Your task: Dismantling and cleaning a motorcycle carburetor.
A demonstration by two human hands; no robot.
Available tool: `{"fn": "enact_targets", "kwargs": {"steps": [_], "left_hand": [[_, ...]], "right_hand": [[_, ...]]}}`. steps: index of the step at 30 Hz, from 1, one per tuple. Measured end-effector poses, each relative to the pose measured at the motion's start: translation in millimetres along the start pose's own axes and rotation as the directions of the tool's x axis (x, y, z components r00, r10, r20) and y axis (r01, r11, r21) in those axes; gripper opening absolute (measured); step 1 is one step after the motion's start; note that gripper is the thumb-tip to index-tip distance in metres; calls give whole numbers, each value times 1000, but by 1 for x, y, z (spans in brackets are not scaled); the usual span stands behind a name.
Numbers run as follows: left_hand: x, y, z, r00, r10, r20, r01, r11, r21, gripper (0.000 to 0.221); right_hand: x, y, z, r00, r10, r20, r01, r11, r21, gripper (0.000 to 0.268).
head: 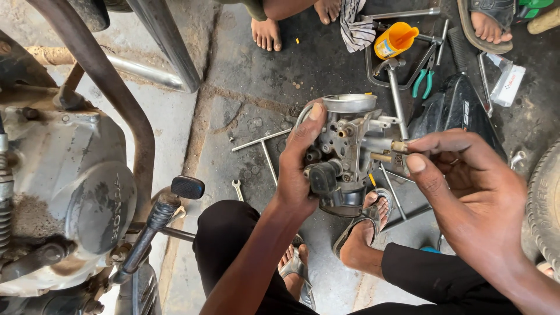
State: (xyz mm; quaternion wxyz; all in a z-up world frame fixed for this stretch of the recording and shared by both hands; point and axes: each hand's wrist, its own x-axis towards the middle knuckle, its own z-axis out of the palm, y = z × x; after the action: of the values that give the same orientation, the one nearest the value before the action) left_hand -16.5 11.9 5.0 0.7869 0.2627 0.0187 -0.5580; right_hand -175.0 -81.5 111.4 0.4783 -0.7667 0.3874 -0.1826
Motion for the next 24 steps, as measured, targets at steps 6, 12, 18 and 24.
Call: {"fn": "enact_targets", "kwargs": {"steps": [6,12,18,24], "left_hand": [[1,3,6,998,38,53,-41,998,47,49],[-1,5,9,994,76,76,-87,985,146,56],[0,3,7,989,124,76,-136,976,173,60],[-1,4,9,988,137,72,-148,973,175,59]], "right_hand": [[1,-1,1,999,-41,22,41,999,-5,15],[1,-1,1,996,-55,67,56,998,-23,15],[2,2,-2,996,-26,85,22,999,42,16],[3,6,-4,996,30,89,-31,999,19,15]]}}
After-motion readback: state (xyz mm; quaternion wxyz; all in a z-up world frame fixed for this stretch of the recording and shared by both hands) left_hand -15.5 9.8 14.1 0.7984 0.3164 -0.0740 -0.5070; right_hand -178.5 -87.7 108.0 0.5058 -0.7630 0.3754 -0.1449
